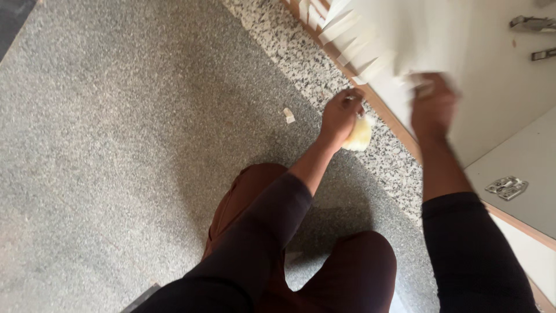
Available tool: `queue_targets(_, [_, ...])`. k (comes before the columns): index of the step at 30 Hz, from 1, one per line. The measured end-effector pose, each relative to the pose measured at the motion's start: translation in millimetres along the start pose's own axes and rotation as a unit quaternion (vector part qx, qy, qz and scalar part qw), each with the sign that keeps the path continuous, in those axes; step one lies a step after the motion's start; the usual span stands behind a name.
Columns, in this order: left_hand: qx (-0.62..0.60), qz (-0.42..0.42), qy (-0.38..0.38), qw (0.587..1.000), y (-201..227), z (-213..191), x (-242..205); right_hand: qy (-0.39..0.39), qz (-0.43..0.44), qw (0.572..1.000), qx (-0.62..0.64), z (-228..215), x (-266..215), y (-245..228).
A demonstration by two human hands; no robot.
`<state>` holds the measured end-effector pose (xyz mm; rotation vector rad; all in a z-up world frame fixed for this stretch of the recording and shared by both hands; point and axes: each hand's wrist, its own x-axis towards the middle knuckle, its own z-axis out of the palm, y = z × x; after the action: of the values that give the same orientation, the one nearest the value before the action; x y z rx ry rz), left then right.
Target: The person peels off adhesive tape from the edges of a wooden cabinet frame and uses a cloth to wipe residue from the frame and interior corners.
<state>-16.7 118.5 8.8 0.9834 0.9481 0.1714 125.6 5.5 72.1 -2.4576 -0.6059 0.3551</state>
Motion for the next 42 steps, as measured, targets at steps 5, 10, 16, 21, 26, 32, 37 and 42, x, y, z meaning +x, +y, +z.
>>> queue_targets(5, [-0.204, -0.072, 0.08, 0.973, -2.7, 15.5, 26.1, 0.13, 0.109, 0.936, 0.308, -11.5, 20.5, 19.2])
queue_targets(10, [-0.224, -0.098, 0.106, 0.964, -19.1, 26.9, 40.1, 0.232, 0.165, 0.844, 0.455, -15.8, 25.6, 48.6])
queue_targets(16, [-0.109, -0.051, 0.057, 0.991, -50.0, 4.4, 36.7, 0.126, 0.174, 0.868, 0.447, -15.3, 10.4, 15.2])
queue_targets(21, [0.079, 0.008, 0.206, 0.975, -32.6, 18.9, 67.4, 0.02, 0.083, 0.973, 0.214, 5.3, -6.2, -25.6])
queue_targets(26, [0.095, 0.072, 0.141, 0.983, -16.0, 6.7, 61.6, -0.075, -0.099, 0.992, -0.012, 11.0, -16.7, -54.5])
queue_targets(32, [0.043, 0.085, -0.021, 0.995, 0.8, -24.4, 22.4, -0.157, -0.135, 0.972, -0.115, 23.5, -3.3, -76.5])
queue_targets(37, [-0.091, 0.019, 0.12, 0.988, 13.6, -29.6, 45.9, 0.021, 0.047, 0.995, 0.086, 23.5, 35.1, -61.5])
queue_targets(42, [-0.185, -0.033, 0.145, 0.971, 23.7, -11.6, 72.0, 0.089, 0.161, 0.911, 0.369, 21.5, 53.6, -21.4])
